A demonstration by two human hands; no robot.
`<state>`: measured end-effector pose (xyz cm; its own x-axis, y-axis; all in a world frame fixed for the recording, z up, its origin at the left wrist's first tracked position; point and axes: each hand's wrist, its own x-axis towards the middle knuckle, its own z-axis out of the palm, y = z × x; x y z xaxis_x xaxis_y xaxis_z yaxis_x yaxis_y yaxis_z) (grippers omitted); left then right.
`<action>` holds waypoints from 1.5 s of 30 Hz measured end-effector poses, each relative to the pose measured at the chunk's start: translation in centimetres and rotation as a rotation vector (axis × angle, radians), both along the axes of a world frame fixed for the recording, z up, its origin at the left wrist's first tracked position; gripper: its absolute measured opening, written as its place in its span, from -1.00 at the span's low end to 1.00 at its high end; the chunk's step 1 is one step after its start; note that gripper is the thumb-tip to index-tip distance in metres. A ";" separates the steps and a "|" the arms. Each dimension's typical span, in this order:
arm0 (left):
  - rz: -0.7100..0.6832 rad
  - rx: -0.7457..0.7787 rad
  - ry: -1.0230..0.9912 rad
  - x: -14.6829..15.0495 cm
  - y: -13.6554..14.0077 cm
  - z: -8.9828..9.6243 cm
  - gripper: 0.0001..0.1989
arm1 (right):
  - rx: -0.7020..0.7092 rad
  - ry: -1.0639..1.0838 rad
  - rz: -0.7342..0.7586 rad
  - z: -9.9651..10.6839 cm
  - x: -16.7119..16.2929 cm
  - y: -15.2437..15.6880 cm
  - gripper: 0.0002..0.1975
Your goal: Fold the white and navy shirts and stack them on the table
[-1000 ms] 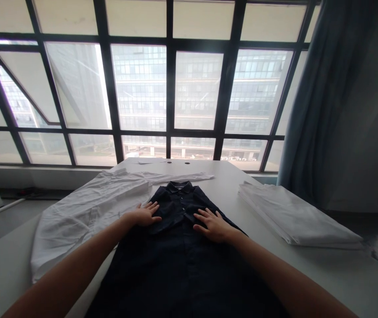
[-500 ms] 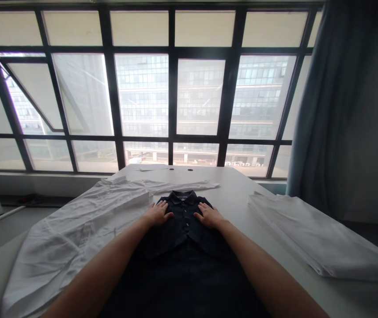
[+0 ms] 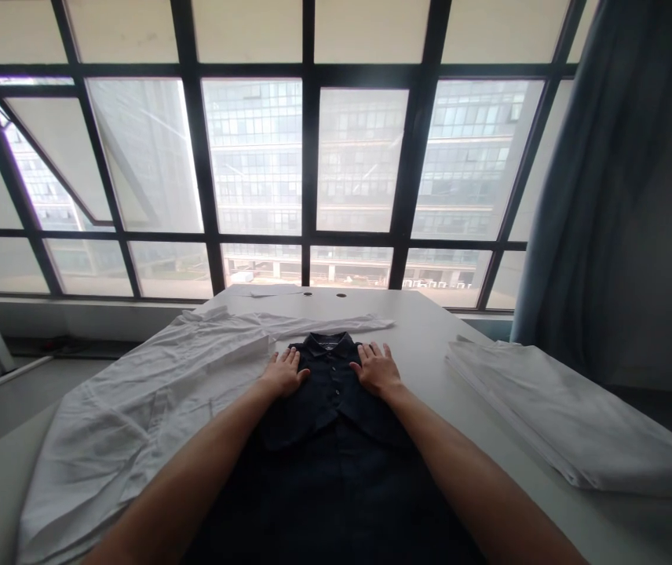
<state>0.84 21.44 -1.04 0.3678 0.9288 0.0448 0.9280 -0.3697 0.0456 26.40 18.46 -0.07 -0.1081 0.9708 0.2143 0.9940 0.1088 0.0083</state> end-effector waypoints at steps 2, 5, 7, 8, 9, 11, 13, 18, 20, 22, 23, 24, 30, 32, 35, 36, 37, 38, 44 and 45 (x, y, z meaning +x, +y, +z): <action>-0.087 0.034 -0.046 0.1 -2.1 -0.3 -0.29 | -0.007 0.037 0.076 -0.3 -0.5 -2.0 -0.35; -0.155 0.017 -0.089 -0.3 -5.3 -0.9 -0.31 | -0.115 0.106 0.088 -0.7 -0.2 -4.7 -0.35; -0.120 0.009 -0.082 -1.0 -7.0 -0.6 -0.35 | -0.108 0.134 0.022 -0.2 0.8 -6.2 -0.37; -0.086 0.013 -0.078 -1.6 -7.7 -0.3 -0.36 | -0.081 0.150 -0.019 0.1 1.5 -7.0 -0.37; -0.050 0.022 -0.073 -2.3 -8.4 0.0 -0.37 | -0.051 0.166 -0.056 0.6 2.3 -7.8 -0.38; 0.027 0.034 -0.062 -4.0 -9.8 0.7 -0.38 | -0.043 0.191 -0.140 1.4 4.2 -9.5 -0.39; 0.100 0.050 -0.055 -6.1 -11.2 1.3 -0.41 | -0.096 0.206 -0.206 1.9 6.4 -11.4 -0.42; 0.211 -0.036 -0.149 -10.2 -14.0 2.9 -0.57 | -0.411 0.500 -0.334 2.8 10.5 -16.2 -0.54; 0.255 -0.189 -0.232 -10.8 -15.0 3.4 -0.60 | -0.501 0.612 -0.331 3.2 11.2 -17.7 -0.54; 0.315 -0.336 -0.342 -10.9 -15.9 3.9 -0.58 | -0.547 0.677 -0.274 3.3 11.3 -18.8 -0.53; 0.343 -0.396 -0.394 -10.9 -16.4 4.1 -0.56 | -0.569 0.703 -0.239 3.3 11.2 -19.2 -0.53; 0.367 -0.447 -0.433 -10.8 -16.8 4.3 -0.53 | -0.589 0.729 -0.208 3.2 11.0 -19.5 -0.52; 0.296 -0.706 -0.420 -11.6 -18.9 5.3 -0.45 | -0.633 0.797 -0.154 2.6 11.2 -19.7 -0.55; 0.248 -0.795 -0.387 -12.2 -19.2 5.3 -0.45 | -0.713 0.804 -0.127 2.9 12.1 -20.0 -0.54; 0.179 -0.952 -0.337 -12.8 -19.5 5.2 -0.48 | -0.856 0.826 -0.051 3.5 13.2 -20.7 -0.48; 0.164 -0.996 -0.325 -12.9 -19.5 5.2 -0.50 | -0.886 0.835 -0.015 3.7 13.4 -21.0 -0.45; 0.156 -1.017 -0.322 -12.9 -19.6 5.2 -0.51 | -0.913 0.845 0.019 3.8 13.4 -21.2 -0.44; 0.157 -1.011 -0.332 -12.8 -19.7 5.3 -0.53 | -0.937 0.854 0.049 4.0 13.4 -21.3 -0.43; 0.149 -0.939 -0.423 -12.1 -21.1 7.6 -0.63 | -0.833 0.992 0.108 5.0 12.5 -21.7 -0.46; 0.132 -0.964 -0.434 -12.1 -21.5 8.1 -0.64 | -0.791 1.026 0.112 5.2 12.3 -21.8 -0.48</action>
